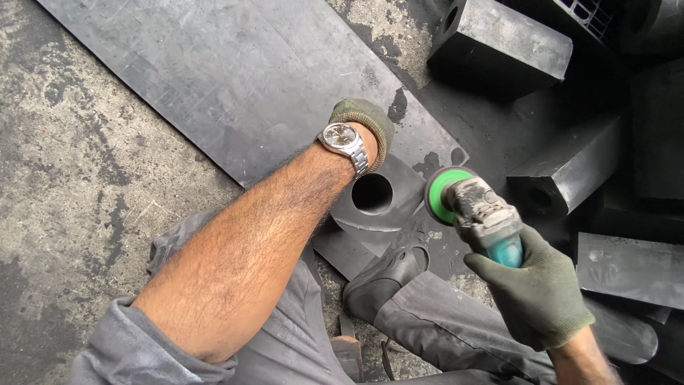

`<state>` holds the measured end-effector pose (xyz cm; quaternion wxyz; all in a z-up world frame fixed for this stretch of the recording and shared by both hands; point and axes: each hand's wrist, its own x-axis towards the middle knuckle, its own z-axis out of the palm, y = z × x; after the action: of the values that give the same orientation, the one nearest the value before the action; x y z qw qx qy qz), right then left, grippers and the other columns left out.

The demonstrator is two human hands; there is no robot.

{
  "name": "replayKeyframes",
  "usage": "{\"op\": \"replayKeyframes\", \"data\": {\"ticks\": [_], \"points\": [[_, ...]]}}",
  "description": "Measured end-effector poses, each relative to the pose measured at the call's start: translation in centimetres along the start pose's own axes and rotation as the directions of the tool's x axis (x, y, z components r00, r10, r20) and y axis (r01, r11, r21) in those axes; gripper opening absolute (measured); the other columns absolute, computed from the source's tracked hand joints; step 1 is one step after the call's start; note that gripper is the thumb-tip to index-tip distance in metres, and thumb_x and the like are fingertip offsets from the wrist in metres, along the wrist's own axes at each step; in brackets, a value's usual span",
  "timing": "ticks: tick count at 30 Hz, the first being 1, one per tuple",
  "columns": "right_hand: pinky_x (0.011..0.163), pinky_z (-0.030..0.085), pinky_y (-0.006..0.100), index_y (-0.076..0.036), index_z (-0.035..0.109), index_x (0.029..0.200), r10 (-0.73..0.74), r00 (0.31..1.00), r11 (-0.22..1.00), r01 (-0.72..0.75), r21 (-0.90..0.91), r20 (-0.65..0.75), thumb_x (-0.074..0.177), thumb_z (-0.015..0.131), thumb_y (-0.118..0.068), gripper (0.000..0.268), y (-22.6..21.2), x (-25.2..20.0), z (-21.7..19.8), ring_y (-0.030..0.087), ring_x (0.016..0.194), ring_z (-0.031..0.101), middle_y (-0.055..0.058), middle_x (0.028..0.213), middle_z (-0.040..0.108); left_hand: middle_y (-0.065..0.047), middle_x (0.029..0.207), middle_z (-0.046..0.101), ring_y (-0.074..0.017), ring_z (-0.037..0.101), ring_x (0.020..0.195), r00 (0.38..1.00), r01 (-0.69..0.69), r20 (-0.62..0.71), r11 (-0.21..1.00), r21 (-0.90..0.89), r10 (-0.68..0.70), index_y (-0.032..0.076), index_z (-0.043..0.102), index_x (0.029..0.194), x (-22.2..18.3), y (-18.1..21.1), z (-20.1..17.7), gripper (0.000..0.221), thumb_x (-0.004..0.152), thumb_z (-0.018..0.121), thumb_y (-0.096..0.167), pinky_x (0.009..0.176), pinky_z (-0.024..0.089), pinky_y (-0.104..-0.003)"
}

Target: The recorder uses an angle grinder to smooth the edges and surfaces of large black rubber components in an industrial setting.

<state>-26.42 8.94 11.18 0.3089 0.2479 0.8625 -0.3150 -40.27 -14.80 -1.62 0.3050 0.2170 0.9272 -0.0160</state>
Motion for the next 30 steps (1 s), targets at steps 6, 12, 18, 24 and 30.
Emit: {"op": "replayKeyframes", "data": {"ticks": [6,12,18,24,30], "points": [[0.075,0.063,0.032,-0.006,0.067,0.126,-0.093,0.995,0.995,0.093,-0.031,-0.019,0.075,0.087,-0.014,0.055,-0.4,-1.2,0.8,0.017,0.083,0.076,0.011,0.1,0.08,-0.014,0.12,0.073,-0.0304,0.073,0.106,0.999,-0.012,0.042,1.0,0.003,0.012,0.012,0.075,0.12,-0.2,0.2,-0.7,0.032,0.091,0.073,0.024,0.081,0.061,-0.047],[0.078,0.065,0.033,-0.015,0.064,0.136,-0.13,0.987,0.931,0.154,-0.332,0.092,0.067,0.094,-0.032,0.077,-1.3,-2.0,2.0,0.017,0.085,0.08,0.007,0.099,0.08,-0.014,0.121,0.072,-0.032,0.072,0.106,0.999,-0.038,-0.019,0.999,0.0,0.038,0.011,0.075,0.119,1.5,-0.2,1.0,0.03,0.092,0.072,0.022,0.081,0.06,-0.048],[0.078,0.064,0.033,-0.017,0.066,0.135,-0.27,0.955,0.874,0.295,-0.386,0.118,0.062,0.095,-0.038,0.081,-1.2,-2.5,3.3,0.017,0.083,0.081,0.007,0.098,0.081,-0.016,0.121,0.073,-0.0328,0.072,0.106,0.996,-0.033,-0.085,0.999,-0.037,0.03,0.01,0.076,0.119,1.6,-0.3,1.7,0.027,0.095,0.068,0.021,0.082,0.06,-0.049],[0.076,0.066,0.03,-0.017,0.059,0.144,-0.359,0.915,0.846,0.403,-0.351,0.184,0.064,0.091,-0.032,0.087,0.0,-1.5,2.5,0.014,0.085,0.081,0.006,0.108,0.079,-0.016,0.118,0.073,-0.0334,0.072,0.105,0.995,-0.011,-0.099,0.999,-0.048,0.006,0.01,0.076,0.117,0.5,-0.6,0.9,0.03,0.09,0.072,0.02,0.081,0.059,-0.048],[0.076,0.067,0.032,-0.018,0.062,0.139,-0.224,0.972,0.886,0.236,-0.399,0.076,0.067,0.093,-0.032,0.08,-0.9,-1.8,3.0,0.017,0.085,0.08,0.006,0.103,0.08,-0.014,0.113,0.076,-0.0316,0.074,0.103,0.991,0.002,-0.13,0.998,-0.066,-0.01,0.01,0.077,0.115,0.8,-0.2,0.4,0.025,0.095,0.067,0.021,0.08,0.06,-0.047]]}}
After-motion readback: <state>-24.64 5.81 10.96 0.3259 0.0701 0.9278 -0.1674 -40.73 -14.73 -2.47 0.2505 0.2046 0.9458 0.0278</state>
